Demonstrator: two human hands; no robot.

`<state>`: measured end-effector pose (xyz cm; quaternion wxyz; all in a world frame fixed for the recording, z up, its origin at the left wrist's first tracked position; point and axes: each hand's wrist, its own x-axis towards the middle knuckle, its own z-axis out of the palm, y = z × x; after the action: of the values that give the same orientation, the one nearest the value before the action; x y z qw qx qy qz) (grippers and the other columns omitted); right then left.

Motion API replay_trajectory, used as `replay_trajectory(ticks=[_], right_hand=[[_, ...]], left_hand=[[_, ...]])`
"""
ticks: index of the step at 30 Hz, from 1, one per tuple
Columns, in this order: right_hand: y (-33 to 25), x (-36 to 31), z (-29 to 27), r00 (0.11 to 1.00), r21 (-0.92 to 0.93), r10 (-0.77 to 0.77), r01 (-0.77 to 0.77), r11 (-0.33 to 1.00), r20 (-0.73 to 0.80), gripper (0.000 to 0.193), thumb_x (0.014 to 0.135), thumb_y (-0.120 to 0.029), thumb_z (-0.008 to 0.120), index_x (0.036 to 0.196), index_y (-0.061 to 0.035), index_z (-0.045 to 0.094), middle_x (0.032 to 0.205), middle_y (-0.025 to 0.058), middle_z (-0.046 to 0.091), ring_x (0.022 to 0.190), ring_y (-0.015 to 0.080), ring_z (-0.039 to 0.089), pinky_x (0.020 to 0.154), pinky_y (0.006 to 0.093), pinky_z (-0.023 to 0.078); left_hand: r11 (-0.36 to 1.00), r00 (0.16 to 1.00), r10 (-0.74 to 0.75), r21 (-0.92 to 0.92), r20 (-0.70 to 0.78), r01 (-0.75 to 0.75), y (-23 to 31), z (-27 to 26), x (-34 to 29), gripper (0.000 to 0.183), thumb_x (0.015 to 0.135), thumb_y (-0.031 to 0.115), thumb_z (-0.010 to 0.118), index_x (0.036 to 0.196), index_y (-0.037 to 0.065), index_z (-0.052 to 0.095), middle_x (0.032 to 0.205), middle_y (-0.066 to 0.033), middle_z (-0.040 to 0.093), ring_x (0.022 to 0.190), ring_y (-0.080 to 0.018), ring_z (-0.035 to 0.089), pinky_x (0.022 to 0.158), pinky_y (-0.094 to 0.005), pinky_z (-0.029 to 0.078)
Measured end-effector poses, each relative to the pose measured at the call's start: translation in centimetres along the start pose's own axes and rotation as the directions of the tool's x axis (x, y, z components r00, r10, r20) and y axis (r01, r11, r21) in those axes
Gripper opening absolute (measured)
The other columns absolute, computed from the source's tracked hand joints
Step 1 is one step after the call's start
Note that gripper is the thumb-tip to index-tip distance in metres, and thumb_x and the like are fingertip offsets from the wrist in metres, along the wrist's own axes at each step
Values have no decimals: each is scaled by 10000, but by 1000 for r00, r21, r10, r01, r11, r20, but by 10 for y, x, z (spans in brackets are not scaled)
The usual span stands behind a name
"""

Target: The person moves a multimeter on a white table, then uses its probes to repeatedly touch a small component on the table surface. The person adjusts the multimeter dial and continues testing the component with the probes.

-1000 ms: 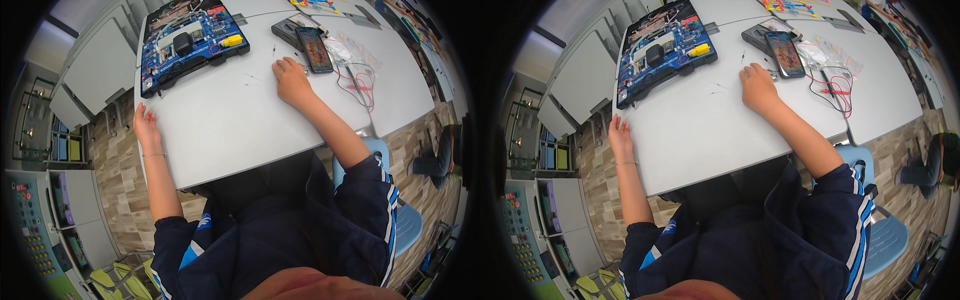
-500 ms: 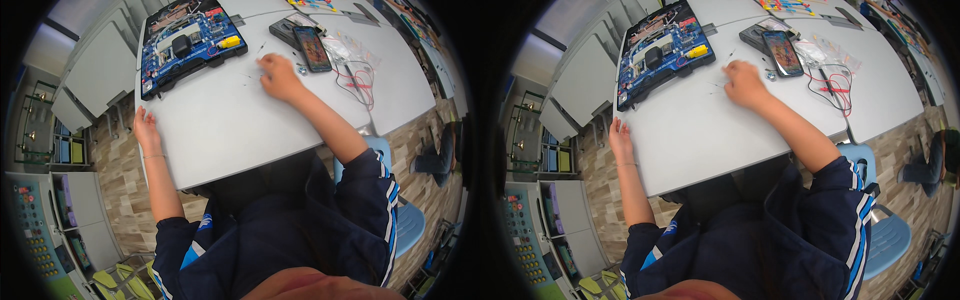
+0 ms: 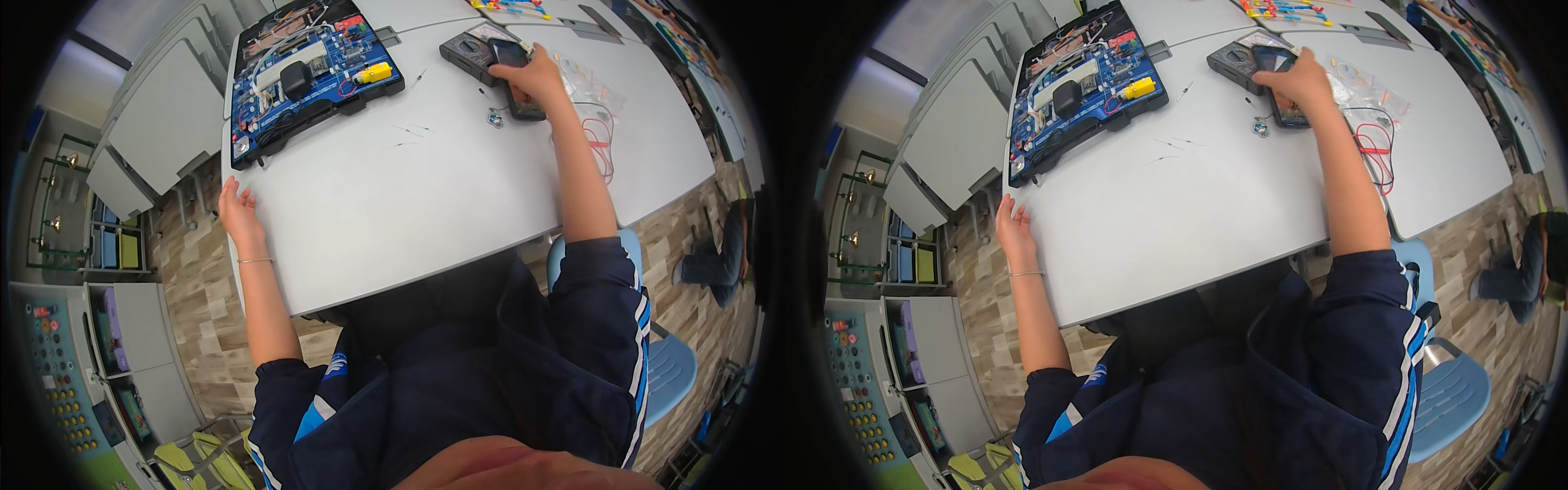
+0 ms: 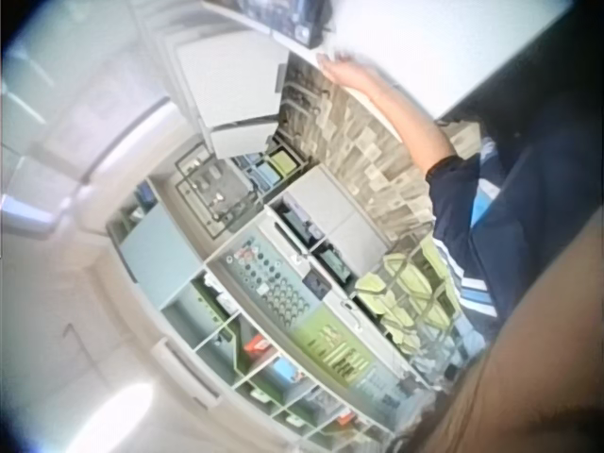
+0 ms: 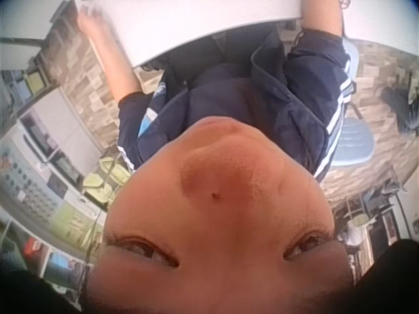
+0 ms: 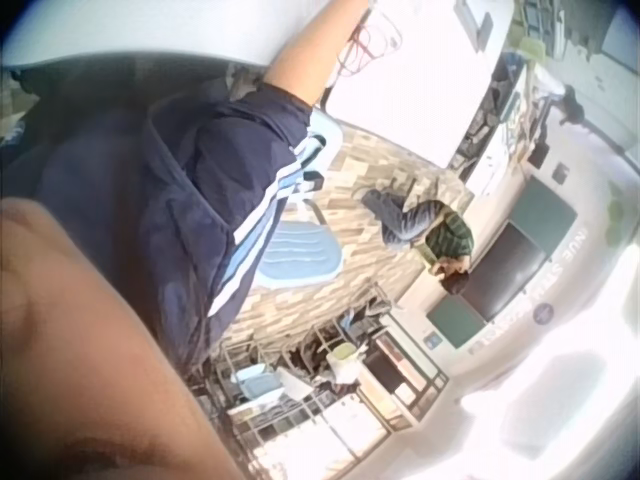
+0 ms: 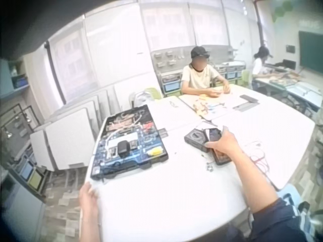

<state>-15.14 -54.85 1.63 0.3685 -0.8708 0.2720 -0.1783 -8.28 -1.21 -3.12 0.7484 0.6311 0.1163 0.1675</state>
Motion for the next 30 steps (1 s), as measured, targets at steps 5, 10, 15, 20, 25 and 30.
replay_trajectory(ticks=[5,10,15,20,25,30], right_hand=[[40,20,-89,998,453,-55,45,891,10,809,819,-539,803,1336,43,580,994,103,728,844,156,702,779,303,558],[59,-5,-190,990,557,-139,103,824,22,1007,727,-581,853,1396,99,533,1015,121,726,864,163,693,807,313,560],[150,17,-225,957,-151,101,-146,978,-271,1136,724,-496,863,1469,180,336,651,60,633,486,137,576,470,291,458],[194,20,-209,918,-211,331,-376,902,-220,583,714,-416,876,900,104,690,509,60,558,383,151,509,375,325,393],[228,27,-194,909,-148,348,-386,910,-232,479,707,-380,890,675,7,609,518,86,580,389,158,527,391,333,410],[238,34,-184,876,-296,296,-419,858,-381,642,706,-477,871,1014,41,653,701,148,696,589,226,675,563,352,527]], left_hand=[[958,975,219,178,47,-224,-3,12,-9,352,1019,293,630,1294,74,623,1231,-16,608,960,-114,572,790,-291,472],[847,902,410,309,137,-433,1,12,-16,355,1028,304,624,1297,73,623,1178,-22,633,974,-113,588,814,-283,482],[804,877,436,352,199,-480,-3,21,-19,353,1031,308,627,1299,77,627,1129,-34,658,982,-111,592,842,-282,491],[791,868,462,357,183,-496,-6,17,-13,349,1027,293,633,1291,64,630,1151,-37,658,970,-108,594,828,-272,489],[795,871,461,358,169,-490,-12,10,-4,334,1017,264,649,1279,57,635,1162,-40,659,957,-102,589,823,-266,485],[785,873,458,385,167,-486,-14,8,-4,323,1010,249,655,1269,56,640,1199,-28,664,957,-100,585,828,-272,486]])
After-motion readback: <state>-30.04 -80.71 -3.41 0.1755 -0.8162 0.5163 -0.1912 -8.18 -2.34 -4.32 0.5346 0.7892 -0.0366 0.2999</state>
